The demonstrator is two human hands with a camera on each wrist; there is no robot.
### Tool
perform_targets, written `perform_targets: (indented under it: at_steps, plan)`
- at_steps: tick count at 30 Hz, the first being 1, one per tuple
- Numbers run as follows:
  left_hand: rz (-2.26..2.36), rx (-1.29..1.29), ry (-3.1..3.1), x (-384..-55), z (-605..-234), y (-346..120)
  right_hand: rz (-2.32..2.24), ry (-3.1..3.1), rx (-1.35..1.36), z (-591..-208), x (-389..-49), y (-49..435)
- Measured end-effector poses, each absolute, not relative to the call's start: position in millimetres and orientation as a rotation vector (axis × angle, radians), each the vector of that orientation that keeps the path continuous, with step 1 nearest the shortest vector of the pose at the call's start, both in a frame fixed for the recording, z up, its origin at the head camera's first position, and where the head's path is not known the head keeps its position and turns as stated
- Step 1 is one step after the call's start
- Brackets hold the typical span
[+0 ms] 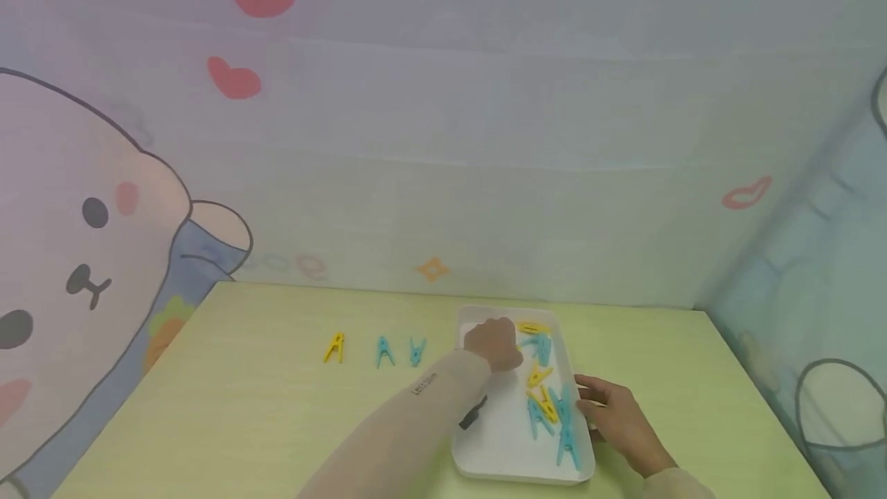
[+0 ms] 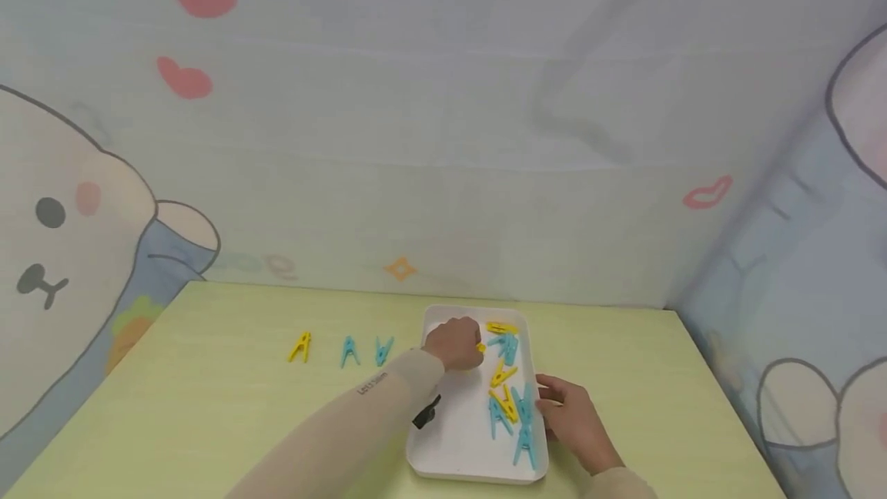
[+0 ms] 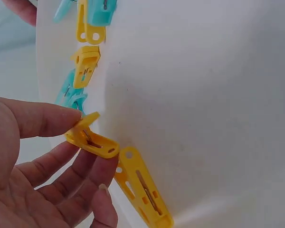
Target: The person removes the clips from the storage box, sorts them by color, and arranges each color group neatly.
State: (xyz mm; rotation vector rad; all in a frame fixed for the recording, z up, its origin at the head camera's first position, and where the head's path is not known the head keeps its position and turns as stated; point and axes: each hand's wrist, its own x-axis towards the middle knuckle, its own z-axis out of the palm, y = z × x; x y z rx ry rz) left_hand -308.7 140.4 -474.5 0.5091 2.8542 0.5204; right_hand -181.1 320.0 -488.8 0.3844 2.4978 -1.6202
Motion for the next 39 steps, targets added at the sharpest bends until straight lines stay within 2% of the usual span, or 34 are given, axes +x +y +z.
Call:
perform_targets:
  at_steps: [13, 23, 30, 39]
  plan:
    - [0.777, 0.441, 2.75, -311, -467, 126, -1.6, 2.489, 0.38, -494, -186, 327]
    - [1.189, 0.398, 2.491, -308, -455, 107, -1.561, 2.504, 0.381, -494, -188, 334]
    - [1.405, 0.348, 2.306, -305, -445, 85, -1.556, 2.502, 0.389, -490, -189, 335]
    - [1.504, 0.357, 2.195, -304, -450, 58, -1.536, 2.508, 0.392, -493, -192, 339]
